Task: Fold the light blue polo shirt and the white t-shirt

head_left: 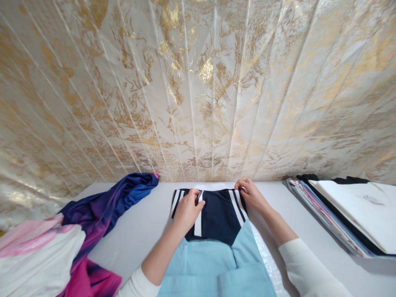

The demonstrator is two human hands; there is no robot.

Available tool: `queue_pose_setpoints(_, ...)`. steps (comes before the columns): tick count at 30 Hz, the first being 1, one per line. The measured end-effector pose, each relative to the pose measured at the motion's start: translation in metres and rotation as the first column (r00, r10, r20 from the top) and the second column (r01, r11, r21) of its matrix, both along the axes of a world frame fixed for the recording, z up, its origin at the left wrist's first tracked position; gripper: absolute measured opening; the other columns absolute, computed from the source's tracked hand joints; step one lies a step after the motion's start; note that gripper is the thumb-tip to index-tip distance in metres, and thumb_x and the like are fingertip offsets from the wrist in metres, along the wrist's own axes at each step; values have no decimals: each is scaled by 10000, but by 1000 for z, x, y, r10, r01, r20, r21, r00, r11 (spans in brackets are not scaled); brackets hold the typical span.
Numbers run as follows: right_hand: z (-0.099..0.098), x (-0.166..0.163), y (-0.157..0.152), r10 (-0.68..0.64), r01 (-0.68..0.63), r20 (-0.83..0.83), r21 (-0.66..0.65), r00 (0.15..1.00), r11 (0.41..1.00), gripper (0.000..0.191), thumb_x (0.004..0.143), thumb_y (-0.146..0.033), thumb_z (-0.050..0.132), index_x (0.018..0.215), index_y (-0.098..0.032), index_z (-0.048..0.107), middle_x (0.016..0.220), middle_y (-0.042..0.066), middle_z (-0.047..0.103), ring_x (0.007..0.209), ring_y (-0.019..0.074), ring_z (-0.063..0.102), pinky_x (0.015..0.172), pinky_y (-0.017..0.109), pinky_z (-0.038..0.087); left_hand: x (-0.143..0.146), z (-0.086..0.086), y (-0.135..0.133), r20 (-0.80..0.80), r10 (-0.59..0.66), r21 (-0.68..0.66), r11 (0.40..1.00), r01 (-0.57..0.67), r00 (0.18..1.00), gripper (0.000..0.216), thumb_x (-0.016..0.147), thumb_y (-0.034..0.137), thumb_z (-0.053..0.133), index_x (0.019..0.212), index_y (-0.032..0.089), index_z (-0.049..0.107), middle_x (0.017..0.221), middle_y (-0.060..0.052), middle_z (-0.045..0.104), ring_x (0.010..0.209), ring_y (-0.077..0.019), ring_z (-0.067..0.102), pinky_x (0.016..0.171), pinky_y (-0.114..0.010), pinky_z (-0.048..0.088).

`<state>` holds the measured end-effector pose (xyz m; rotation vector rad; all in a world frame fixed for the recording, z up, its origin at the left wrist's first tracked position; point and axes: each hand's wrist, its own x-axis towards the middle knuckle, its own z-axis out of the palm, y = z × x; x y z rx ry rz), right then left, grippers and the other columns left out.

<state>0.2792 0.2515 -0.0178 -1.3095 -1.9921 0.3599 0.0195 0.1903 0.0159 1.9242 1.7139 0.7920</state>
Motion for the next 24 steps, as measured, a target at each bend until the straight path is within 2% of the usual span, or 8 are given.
queue_pose_setpoints(5,14,2,0,3,-3,11,-13,1000,1000,278,723,-75,366,726,-209,609,774,44,620,849,214,534,809,332,403,32,34,-34,235,-232,-18,970,243,944,74,850,236,591,913,206,614,792,26,660,701,-125,605,640,-203,434)
queue_pose_setpoints(8,29,-2,-5,27,-27,19,-17,999,999,288,739,-88,363,793,-211,618,843,46,642,902,208,558,836,330,416,37,48,-47,358,-470,-93,842,532,807,122,803,210,623,920,202,657,860,6,700,756,-138,636,668,-208,451)
queue_pose_setpoints(9,33,-5,-7,39,-39,24,-23,999,999,288,746,-92,361,813,-212,614,857,42,651,896,200,570,827,321,426,32,50,-45,346,-514,-102,811,576,785,139,794,200,629,927,205,669,893,2,711,792,-145,647,694,-212,460)
queue_pose_setpoints(11,39,-13,-12,68,-66,40,-47,997,997,285,765,-96,358,850,-215,603,858,26,668,844,176,601,778,292,447,12,49,-31,231,-476,-62,863,501,849,174,800,176,614,958,217,675,955,2,718,857,-151,653,751,-221,470)
queue_pose_setpoints(13,40,-23,-16,95,-89,75,-79,993,993,275,793,-106,369,883,-219,602,839,12,683,785,158,622,722,264,455,-18,42,-11,57,-256,48,966,253,965,217,814,134,572,997,220,650,991,2,712,882,-146,648,783,-228,474)
queue_pose_setpoints(15,37,-35,-21,104,-90,133,-105,986,990,244,819,-130,407,909,-218,616,844,16,689,776,161,632,703,260,451,-48,31,8,-28,-142,80,986,144,989,212,813,104,549,974,198,648,994,-32,706,909,-182,637,827,-283,468)
queue_pose_setpoints(19,26,-54,-27,67,-36,278,-114,958,993,166,826,-185,524,927,-204,654,937,69,677,849,203,625,754,296,436,-81,9,27,-133,-121,89,987,133,984,234,796,56,539,921,205,669,985,-36,702,966,-206,608,897,-314,441)
queue_pose_setpoints(24,20,-72,-30,34,3,416,-86,909,996,179,852,-282,592,988,-188,663,974,113,669,928,274,589,808,363,410,-82,3,31,-220,-120,98,985,145,968,279,813,36,528,968,220,670,1026,-29,683,1015,-205,565,943,-326,404)
